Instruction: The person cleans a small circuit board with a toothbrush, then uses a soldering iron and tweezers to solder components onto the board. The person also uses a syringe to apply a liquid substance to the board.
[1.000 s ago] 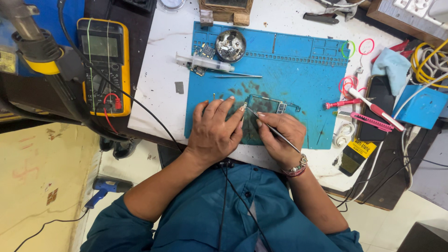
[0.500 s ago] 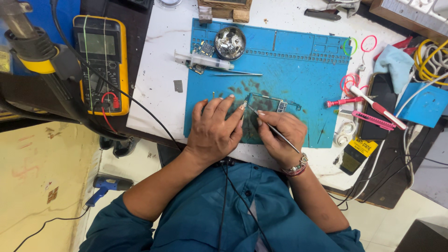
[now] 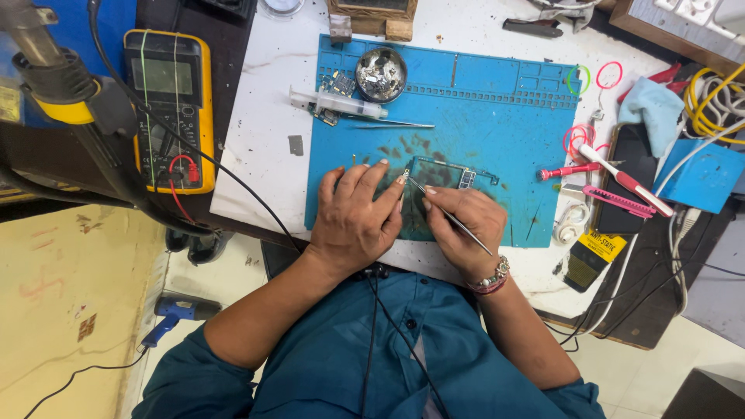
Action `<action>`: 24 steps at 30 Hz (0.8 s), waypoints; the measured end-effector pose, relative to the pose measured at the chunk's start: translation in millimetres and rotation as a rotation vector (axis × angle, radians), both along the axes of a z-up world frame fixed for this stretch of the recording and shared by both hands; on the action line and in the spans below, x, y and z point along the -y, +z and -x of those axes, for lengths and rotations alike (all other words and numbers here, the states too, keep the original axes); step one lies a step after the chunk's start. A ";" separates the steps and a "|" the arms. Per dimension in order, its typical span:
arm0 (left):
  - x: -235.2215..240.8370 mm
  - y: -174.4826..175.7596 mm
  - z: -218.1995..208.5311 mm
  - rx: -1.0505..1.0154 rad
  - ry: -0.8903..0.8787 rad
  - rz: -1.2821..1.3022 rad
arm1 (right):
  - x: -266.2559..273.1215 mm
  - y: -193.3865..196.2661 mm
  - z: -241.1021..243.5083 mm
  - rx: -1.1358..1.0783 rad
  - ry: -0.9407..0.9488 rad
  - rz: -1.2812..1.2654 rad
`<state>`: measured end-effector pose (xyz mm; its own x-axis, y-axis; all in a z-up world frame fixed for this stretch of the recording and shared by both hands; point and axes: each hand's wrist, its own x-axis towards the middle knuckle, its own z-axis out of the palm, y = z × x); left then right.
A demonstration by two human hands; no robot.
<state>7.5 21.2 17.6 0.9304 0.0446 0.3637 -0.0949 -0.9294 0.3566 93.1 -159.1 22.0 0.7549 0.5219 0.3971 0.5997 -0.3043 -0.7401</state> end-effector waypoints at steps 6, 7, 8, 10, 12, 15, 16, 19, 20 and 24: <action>-0.3 -0.1 0.1 0.005 -0.005 0.004 | -0.8 2.1 -0.6 0.014 0.006 0.016; 0.3 -0.1 -0.1 0.010 -0.003 0.006 | 0.1 2.6 -0.7 0.022 0.009 0.022; 0.8 0.1 -0.2 0.015 -0.001 0.008 | 0.6 2.6 0.3 0.029 -0.004 0.022; 0.2 0.8 -0.3 0.019 -0.003 0.013 | 1.7 0.4 2.9 0.047 -0.034 0.017; 0.0 1.5 0.3 0.016 -0.009 0.025 | 8.2 -2.4 6.4 -0.010 -0.066 -0.073; -0.1 2.9 -0.3 0.005 -0.003 0.031 | 16.1 -8.1 3.9 -0.232 -0.214 -0.291; -0.4 3.0 -1.2 0.011 -0.012 0.043 | 19.7 -7.0 1.1 -0.332 -0.274 -0.378; -0.5 2.7 2.6 0.006 -0.018 0.063 | 39.8 6.2 -29.1 -0.265 -0.613 0.657; -0.3 1.9 3.3 -0.002 -0.017 0.062 | 44.7 8.0 -36.0 -0.164 -0.543 0.554; 0.0 1.6 1.2 0.004 -0.026 0.069 | 85.5 5.2 -59.7 0.188 -0.561 0.338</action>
<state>6.3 21.2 19.2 0.9301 0.0456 0.3646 -0.1201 -0.9000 0.4189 152.8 -244.6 27.2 0.8815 0.1898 0.4323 0.3928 -0.8029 -0.4484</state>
